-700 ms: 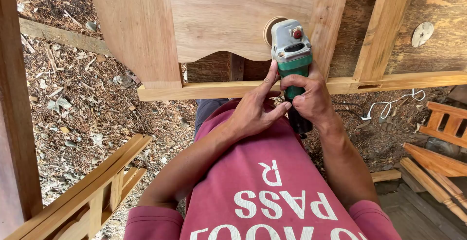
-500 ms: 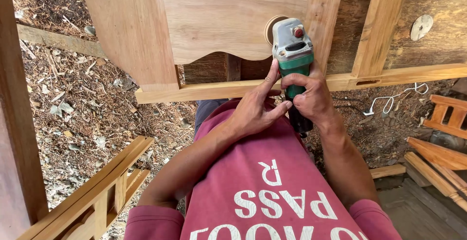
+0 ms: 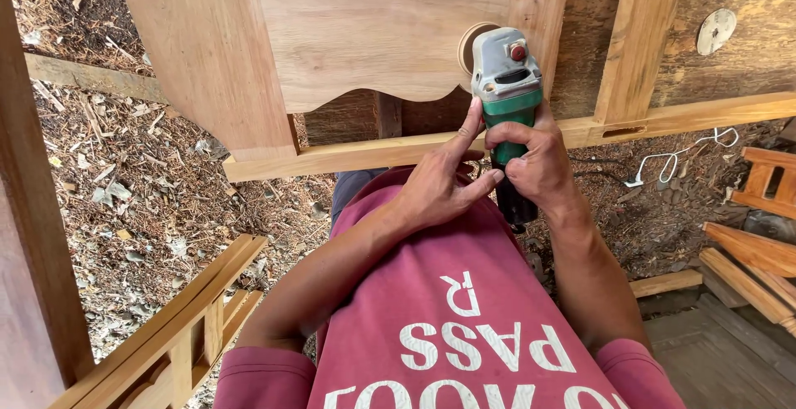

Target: The person uses a handheld angle grinder with a sanding disc to smooth the edges and surfaces of a wooden chair frame. They move the tool along the curved backrest and the horizontal rails, then reposition the chair to access different sides while continuing to sand.

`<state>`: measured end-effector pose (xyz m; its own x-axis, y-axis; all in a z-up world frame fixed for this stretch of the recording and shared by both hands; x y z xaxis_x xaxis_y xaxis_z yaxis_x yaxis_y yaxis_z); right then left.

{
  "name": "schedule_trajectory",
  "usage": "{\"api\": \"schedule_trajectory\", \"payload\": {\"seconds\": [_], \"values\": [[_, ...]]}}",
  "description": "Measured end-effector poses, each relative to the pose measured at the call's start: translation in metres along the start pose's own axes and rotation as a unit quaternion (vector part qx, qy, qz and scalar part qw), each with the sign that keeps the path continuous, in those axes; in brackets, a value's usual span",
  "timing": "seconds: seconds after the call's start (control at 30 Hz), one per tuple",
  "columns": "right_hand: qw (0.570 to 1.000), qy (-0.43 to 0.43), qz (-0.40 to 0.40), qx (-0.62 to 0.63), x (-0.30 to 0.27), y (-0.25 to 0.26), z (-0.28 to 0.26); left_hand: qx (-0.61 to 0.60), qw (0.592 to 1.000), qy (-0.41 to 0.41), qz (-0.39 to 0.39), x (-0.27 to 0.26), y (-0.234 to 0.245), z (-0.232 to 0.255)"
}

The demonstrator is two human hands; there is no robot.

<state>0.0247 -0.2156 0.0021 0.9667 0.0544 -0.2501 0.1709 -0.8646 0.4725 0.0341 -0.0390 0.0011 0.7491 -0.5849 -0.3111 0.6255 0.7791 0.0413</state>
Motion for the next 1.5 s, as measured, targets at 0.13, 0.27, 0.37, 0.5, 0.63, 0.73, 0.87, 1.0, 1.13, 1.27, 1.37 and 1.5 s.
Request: {"api": "schedule_trajectory", "payload": {"seconds": [0.13, 0.27, 0.37, 0.5, 0.63, 0.73, 0.87, 1.0, 1.13, 1.27, 1.37, 1.5], "values": [[1.000, -0.003, 0.006, 0.003, -0.002, 0.004, 0.000, -0.006, 1.000, 0.007, -0.008, 0.003, -0.004, 0.003], [1.000, -0.009, 0.013, 0.002, -0.004, 0.009, 0.001, -0.001, 1.000, 0.004, -0.017, 0.006, -0.005, 0.008], [1.000, -0.015, 0.017, 0.000, -0.007, 0.011, 0.007, 0.001, 1.000, 0.005, -0.022, 0.008, -0.007, 0.011], [0.999, -0.016, 0.032, 0.007, -0.009, 0.016, 0.001, 0.008, 1.000, 0.001, -0.030, 0.013, -0.010, 0.012], [0.999, -0.009, 0.042, 0.012, -0.010, 0.020, 0.009, 0.017, 0.999, -0.005, -0.034, 0.018, -0.014, 0.010], [0.999, -0.006, 0.046, 0.018, -0.008, 0.024, 0.008, 0.017, 0.999, -0.011, -0.030, 0.025, -0.016, 0.011], [0.998, 0.009, 0.056, 0.021, -0.002, 0.026, 0.013, 0.029, 0.999, -0.024, -0.020, 0.034, -0.012, 0.020], [0.998, 0.028, 0.059, 0.023, 0.006, 0.027, 0.008, 0.035, 0.999, -0.028, -0.006, 0.038, -0.011, 0.016], [0.997, 0.036, 0.054, 0.030, 0.011, 0.024, 0.009, 0.033, 0.999, -0.026, 0.001, 0.039, -0.007, 0.013], [0.998, 0.029, 0.040, 0.030, 0.011, 0.017, 0.024, 0.032, 0.999, -0.026, 0.011, 0.036, -0.002, 0.008], [0.999, 0.023, 0.033, 0.028, 0.017, 0.012, 0.009, 0.029, 0.999, -0.024, 0.021, 0.032, 0.004, 0.006], [0.999, 0.030, 0.034, 0.020, 0.025, 0.005, -0.012, 0.032, 0.999, -0.024, 0.037, 0.026, 0.013, 0.006]]}}
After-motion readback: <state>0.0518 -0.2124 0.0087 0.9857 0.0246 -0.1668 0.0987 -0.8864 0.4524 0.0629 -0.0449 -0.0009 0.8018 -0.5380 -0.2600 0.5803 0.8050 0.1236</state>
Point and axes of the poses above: each hand's wrist, its own x-axis towards the middle knuckle, its own y-axis out of the back of the hand, z = x × y, the point moved 3 cm from there along x, towards the middle knuckle, and after that the axes turned 8 degrees about x, right-handed, at the moved point
